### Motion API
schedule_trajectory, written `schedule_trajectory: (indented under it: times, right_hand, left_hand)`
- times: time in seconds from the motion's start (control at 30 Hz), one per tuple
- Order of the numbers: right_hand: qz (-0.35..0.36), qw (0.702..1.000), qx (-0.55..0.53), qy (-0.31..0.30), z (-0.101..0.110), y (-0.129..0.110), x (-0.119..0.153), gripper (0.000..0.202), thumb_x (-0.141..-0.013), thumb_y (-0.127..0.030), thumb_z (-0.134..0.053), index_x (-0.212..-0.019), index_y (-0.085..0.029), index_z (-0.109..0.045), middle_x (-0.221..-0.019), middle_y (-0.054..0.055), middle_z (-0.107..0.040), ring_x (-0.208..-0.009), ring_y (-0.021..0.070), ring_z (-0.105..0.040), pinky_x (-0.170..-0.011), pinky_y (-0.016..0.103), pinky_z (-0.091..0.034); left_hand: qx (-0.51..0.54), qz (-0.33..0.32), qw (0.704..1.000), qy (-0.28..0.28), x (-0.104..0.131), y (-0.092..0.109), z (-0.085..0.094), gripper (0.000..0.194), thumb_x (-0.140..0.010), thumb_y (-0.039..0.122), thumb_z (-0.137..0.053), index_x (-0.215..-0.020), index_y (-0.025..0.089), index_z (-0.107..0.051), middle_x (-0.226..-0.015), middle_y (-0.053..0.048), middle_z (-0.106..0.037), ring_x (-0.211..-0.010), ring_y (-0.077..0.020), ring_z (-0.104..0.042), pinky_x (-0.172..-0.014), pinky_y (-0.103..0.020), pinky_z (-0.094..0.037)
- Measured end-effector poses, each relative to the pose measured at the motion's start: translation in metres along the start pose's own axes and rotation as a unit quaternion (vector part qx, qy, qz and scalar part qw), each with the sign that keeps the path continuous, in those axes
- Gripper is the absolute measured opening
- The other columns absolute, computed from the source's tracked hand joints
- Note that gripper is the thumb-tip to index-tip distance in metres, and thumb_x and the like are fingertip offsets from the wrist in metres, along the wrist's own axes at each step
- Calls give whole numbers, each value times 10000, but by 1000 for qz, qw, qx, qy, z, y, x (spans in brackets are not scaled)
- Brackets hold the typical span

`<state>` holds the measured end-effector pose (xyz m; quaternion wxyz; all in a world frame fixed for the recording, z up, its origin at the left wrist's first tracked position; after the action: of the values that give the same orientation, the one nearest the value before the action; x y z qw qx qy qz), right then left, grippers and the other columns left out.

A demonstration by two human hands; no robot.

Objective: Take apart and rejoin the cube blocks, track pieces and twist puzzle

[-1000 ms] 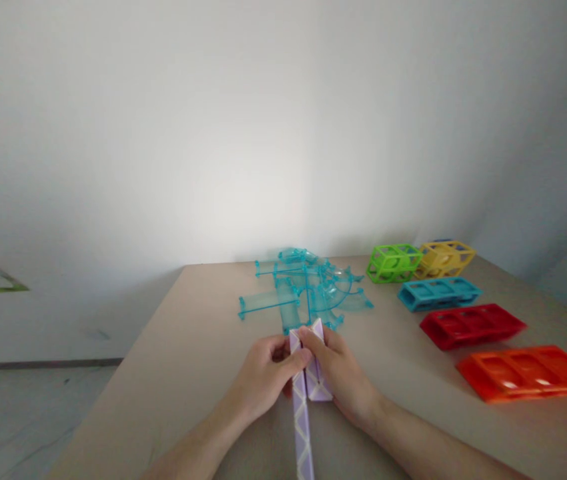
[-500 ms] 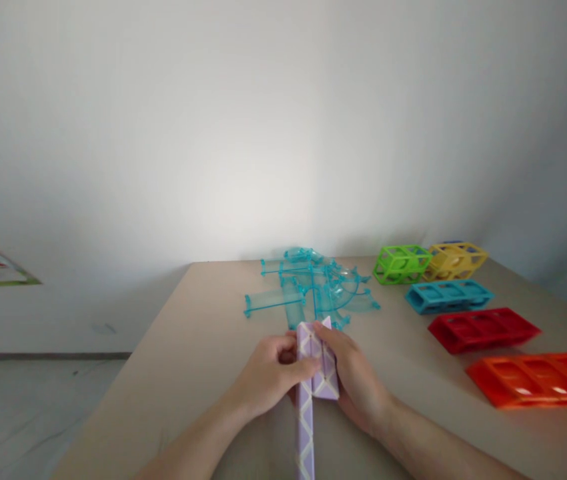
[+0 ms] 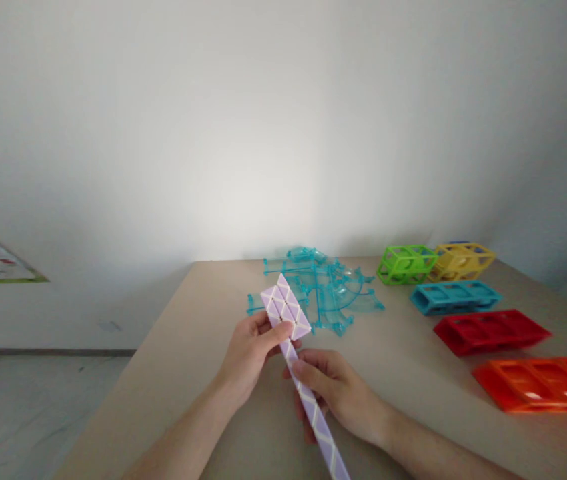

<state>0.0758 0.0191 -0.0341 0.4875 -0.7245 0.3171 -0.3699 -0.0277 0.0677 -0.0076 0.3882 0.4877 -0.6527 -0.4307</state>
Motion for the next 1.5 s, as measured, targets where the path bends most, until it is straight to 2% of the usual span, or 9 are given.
schedule_trajectory:
  times: [0.33, 0.53, 0.73, 0.83, 0.93, 1.0, 1.1, 1.37, 1.5]
  right_hand:
    - [-21, 997, -60, -51, -12, 2, 4, 502, -848, -667, -467, -714, -183, -482, -445, -71, -477, -263, 92, -475, -244, 149, -311]
    - [-90, 979, -182, -34, -15, 1, 9, 342, -909, -526, -335, -885, -222, -489, -473, -87, -475, -224, 76, -364, -222, 161, -347]
    - [-158, 949, -238, -131, -20, 1, 8, 373, -898, -464, -266, -897, -205, -534, -440, -73, -448, -244, 96, -381, -276, 221, -441]
    - [-102, 973, -169, -119, -12, 6, 0, 476, -872, -597, -301, -901, -185, -537, -435, -36, -506, -325, 165, -536, -321, 246, -448]
    - [50, 999, 19, -9, 8, -6, -2, 455, -814, -644, -493, -874, -194, -531, -519, -9, -579, -430, 187, -600, -416, 266, -452]
    - [159, 964, 199, 71, 15, -25, 7, 324, -810, -514, -608, -909, -208, -569, -619, 3, -618, -510, 171, -598, -499, 274, -448]
    - [228, 888, 375, 139, 18, -47, 19, 270, -818, -394, -651, -1030, -231, -609, -694, 3, -635, -557, 159, -565, -555, 281, -424]
    - [315, 831, 437, 136, 13, -61, 25, 151, -849, -321, -619, -926, -207, -683, -626, -1, -626, -493, 130, -542, -509, 253, -390]
    - [270, 880, 351, 172, 22, -57, 25, 196, -839, -384, -642, -763, -205, -666, -554, -8, -601, -462, 141, -543, -475, 263, -401]
  left_hand:
    - [68, -19, 997, 10, 1, 0, -6, 252, -715, 300, -788, -864, 121, -690, -764, -40, -698, -665, -136, -627, -655, -240, -495]
    - [-33, -91, 995, 2, 6, 9, -5, 260, -682, 295, -808, -852, 132, -697, -783, -44, -702, -720, -164, -626, -698, -263, -493]
    - [-39, -107, 994, 1, 5, 9, -1, 276, -688, 313, -804, -878, 139, -704, -812, -40, -706, -733, -148, -610, -691, -234, -477]
    - [-20, -97, 995, 13, 3, 8, 1, 258, -702, 315, -796, -868, 139, -707, -798, -36, -707, -721, -139, -615, -686, -226, -479]
    - [5, -57, 998, 37, 0, 3, 4, 267, -715, 336, -783, -870, 134, -702, -778, -38, -707, -665, -139, -625, -650, -241, -496]
    - [21, -32, 998, 59, -1, 0, 6, 285, -715, 358, -780, -862, 127, -702, -772, -44, -708, -651, -147, -636, -644, -255, -509]
    - [14, -17, 997, 77, -1, 0, 7, 316, -688, 381, -792, -846, 120, -710, -754, -49, -706, -650, -154, -635, -623, -253, -506]
    - [27, -9, 999, 20, 2, -1, -8, 295, -662, 360, -813, -815, 124, -726, -741, -47, -710, -642, -133, -591, -618, -225, -458]
    - [59, -22, 998, -18, 4, -2, -13, 259, -694, 339, -800, -828, 131, -723, -755, -45, -700, -666, -129, -589, -647, -227, -448]
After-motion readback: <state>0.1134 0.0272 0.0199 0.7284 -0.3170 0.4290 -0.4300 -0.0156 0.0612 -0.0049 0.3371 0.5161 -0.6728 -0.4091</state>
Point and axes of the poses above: each hand's wrist, its own x-axis away from the middle knuckle, its own z-axis out of the back of the hand, y = z × x, the point moved 7 cm from there along -x, towards the middle knuckle
